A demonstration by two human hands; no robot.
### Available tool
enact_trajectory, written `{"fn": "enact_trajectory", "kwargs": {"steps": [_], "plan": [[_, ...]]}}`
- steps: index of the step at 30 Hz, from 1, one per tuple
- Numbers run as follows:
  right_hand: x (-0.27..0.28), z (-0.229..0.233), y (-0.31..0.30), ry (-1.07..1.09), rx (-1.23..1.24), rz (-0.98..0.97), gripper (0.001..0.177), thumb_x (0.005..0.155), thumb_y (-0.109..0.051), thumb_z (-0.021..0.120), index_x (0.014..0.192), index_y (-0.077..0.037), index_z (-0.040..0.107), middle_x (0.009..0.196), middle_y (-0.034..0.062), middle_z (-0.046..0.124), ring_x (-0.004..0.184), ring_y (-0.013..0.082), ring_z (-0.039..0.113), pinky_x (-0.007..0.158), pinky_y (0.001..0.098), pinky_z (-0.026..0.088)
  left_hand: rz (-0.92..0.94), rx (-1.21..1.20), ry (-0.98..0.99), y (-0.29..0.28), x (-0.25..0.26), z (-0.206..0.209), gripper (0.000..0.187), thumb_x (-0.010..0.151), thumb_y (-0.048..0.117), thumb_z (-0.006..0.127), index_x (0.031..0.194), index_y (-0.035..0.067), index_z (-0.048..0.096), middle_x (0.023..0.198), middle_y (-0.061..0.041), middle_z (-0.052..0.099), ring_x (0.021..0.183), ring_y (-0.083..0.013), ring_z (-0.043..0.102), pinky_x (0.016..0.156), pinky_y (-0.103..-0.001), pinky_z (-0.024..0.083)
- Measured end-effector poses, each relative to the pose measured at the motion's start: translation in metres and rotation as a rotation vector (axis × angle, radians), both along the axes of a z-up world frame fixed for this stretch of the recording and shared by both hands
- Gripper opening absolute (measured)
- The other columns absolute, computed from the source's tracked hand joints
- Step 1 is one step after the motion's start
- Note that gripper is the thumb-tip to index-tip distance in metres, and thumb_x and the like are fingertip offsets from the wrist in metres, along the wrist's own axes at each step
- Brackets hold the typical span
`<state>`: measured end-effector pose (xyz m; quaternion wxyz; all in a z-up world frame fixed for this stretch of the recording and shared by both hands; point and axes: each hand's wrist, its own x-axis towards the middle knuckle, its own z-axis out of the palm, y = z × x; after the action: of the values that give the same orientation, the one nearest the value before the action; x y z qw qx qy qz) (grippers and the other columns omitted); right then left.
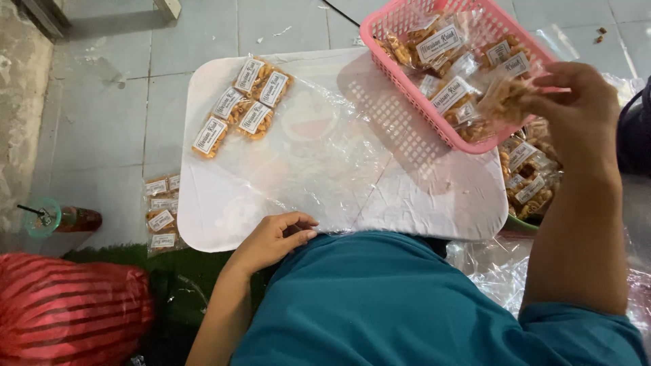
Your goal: Package small snack items into individual plastic bags and arrange them on a tray
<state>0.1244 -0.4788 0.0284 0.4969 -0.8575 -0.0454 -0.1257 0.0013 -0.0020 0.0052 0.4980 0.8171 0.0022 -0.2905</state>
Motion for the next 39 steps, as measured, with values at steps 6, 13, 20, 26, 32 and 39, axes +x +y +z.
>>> {"fn": "enact_trajectory", "kwargs": {"steps": [6, 13, 20, 26, 32, 39], "plan": [[-0.018, 0.003, 0.016, -0.036, 0.366, -0.091, 0.030, 0.106, 0.010, 0.066, 0.127, -0.010, 0.058, 0.122, 0.0010, 0.061, 0.111, 0.0094, 0.069, 0.104, 0.0162, 0.064, 0.005, -0.037, -0.028, -0.001, 0.002, 0.003, 0.028, 0.086, 0.020, 0.075, 0.109, 0.005, 0.079, 0.088, -0.005, 0.079, 0.068, -0.0114, 0.067, 0.062, -0.022, 0.051], [-0.027, 0.000, 0.082, -0.114, 0.649, 0.130, 0.038, 0.092, 0.014, 0.063, 0.125, -0.006, 0.062, 0.119, 0.0026, 0.062, 0.104, 0.0080, 0.061, 0.094, 0.0175, 0.056, -0.020, -0.238, -0.473, -0.045, 0.045, 0.024, 0.031, 0.090, 0.020, 0.071, 0.117, 0.004, 0.070, 0.100, -0.009, 0.073, 0.080, -0.0148, 0.066, 0.072, -0.026, 0.055], [-0.006, -0.003, 0.080, -0.274, 0.394, -0.086, 0.033, 0.099, 0.017, 0.068, 0.122, -0.005, 0.058, 0.113, 0.0026, 0.061, 0.092, 0.0071, 0.056, 0.085, 0.0180, 0.050, -0.042, -0.480, -0.554, -0.107, 0.099, 0.020, 0.025, 0.094, 0.017, 0.070, 0.115, 0.004, 0.070, 0.111, -0.003, 0.071, 0.091, -0.0117, 0.065, 0.082, -0.024, 0.053], [0.006, -0.025, 0.088, -0.633, 0.093, -0.056, 0.026, 0.106, 0.031, 0.064, 0.119, 0.009, 0.059, 0.110, 0.0206, 0.061, 0.077, 0.0174, 0.052, 0.062, 0.0275, 0.051, -0.093, -0.483, -0.499, -0.120, 0.090, 0.024, 0.028, 0.092, 0.014, 0.069, 0.119, 0.005, 0.069, 0.116, -0.010, 0.072, 0.101, -0.0179, 0.070, 0.087, -0.030, 0.060], [-0.013, 0.027, 0.162, -1.067, -0.190, 0.126, 0.021, 0.086, 0.025, 0.070, 0.093, 0.008, 0.060, 0.101, 0.0269, 0.068, 0.097, 0.0391, 0.070, 0.094, 0.0505, 0.061, 0.058, -0.893, -0.539, -0.127, 0.085, 0.063, 0.071, 0.100, 0.010, 0.062, 0.161, 0.009, 0.025, 0.163, -0.015, 0.038, 0.139, -0.0272, 0.050, 0.117, -0.039, 0.044], [-0.012, 0.050, 0.217, -1.194, -0.005, 0.545, 0.009, 0.086, 0.001, 0.069, 0.080, -0.005, 0.072, 0.086, 0.0152, 0.072, 0.075, 0.0356, 0.071, 0.072, 0.0526, 0.060, 0.555, -1.160, -0.634, -0.112, 0.082, 0.077, 0.053, 0.104, 0.012, 0.062, 0.154, 0.005, 0.047, 0.086, 0.000, 0.068, 0.077, -0.0029, 0.065, 0.067, -0.012, 0.053]]}}
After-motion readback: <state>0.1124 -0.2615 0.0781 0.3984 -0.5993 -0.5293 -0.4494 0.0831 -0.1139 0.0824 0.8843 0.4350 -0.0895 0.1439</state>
